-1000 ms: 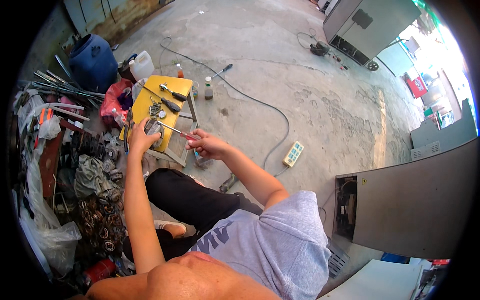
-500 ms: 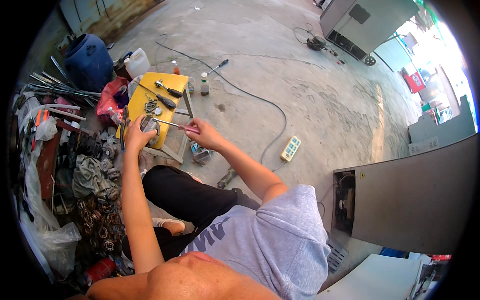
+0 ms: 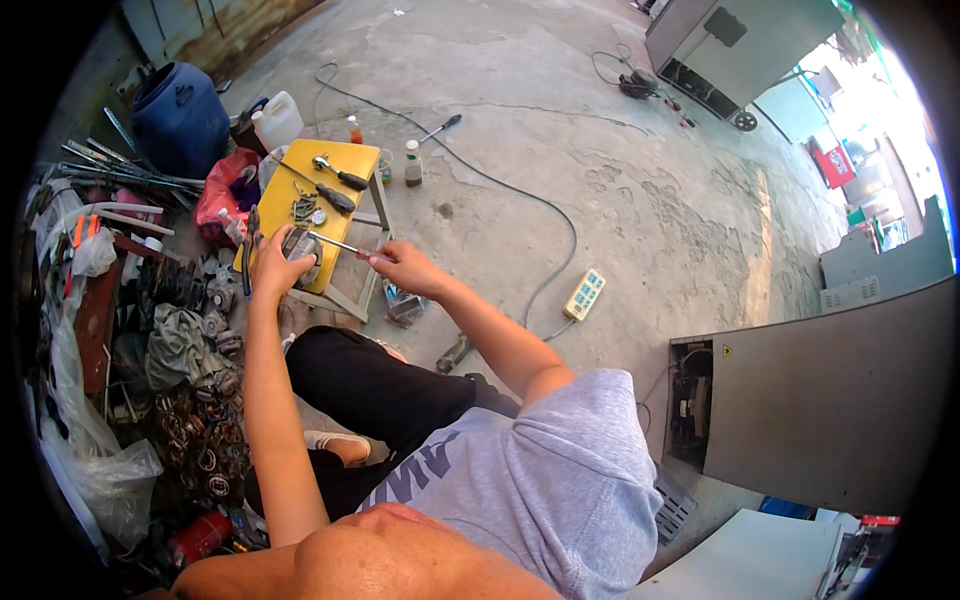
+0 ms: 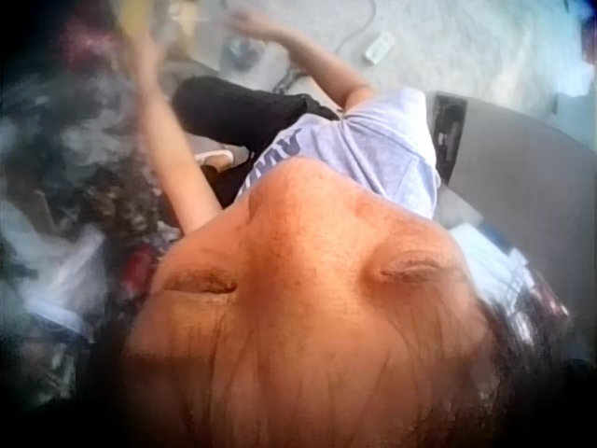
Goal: The person holds a metal motor component and uses a screwdriver to loosen and remove several screws from its casing while sitting on the floor.
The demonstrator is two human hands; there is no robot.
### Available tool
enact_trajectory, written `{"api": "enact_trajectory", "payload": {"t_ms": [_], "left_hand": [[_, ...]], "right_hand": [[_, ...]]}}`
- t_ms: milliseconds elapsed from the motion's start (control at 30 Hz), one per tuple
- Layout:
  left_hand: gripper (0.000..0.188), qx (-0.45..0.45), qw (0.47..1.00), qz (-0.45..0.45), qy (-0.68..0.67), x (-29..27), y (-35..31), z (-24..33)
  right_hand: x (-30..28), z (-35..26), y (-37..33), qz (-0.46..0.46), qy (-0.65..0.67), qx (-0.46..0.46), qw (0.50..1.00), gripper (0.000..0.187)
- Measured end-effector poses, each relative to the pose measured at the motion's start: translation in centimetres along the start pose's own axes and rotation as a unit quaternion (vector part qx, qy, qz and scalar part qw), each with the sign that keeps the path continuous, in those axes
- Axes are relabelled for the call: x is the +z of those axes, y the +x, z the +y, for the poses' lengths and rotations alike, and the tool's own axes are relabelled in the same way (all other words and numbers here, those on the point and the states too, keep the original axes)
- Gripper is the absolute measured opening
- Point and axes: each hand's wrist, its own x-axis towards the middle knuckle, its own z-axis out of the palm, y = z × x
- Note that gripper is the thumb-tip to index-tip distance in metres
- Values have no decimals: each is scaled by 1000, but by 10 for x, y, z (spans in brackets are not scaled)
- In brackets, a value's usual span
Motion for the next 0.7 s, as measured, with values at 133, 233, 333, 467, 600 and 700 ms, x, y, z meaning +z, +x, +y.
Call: {"api": "enact_trajectory", "payload": {"t_ms": [133,233,333,467,600,700], "left_hand": [[80,-1,1000,-1,-7,-2,-2,1],[81,-5,1000,-3,1,-4,-3,5],[80,-16,1000,-5,13,-3,-2,5],[81,-21,1000,-11,4,-6,-4,6],[82,-26,1000,-13,10,-5,-3,6],[82,-28,999,-14,20,-4,-3,6]], "right_hand": [[3,-17,-15,-32,183,71,980,34],[5,-9,-11,-65,123,74,987,37],[5,-17,-7,-32,78,82,993,41],[0,-2,-1,-21,44,-5,999,45],[1,-3,-4,20,53,-75,996,30],[1,-19,-11,-8,237,36,971,28]]}}
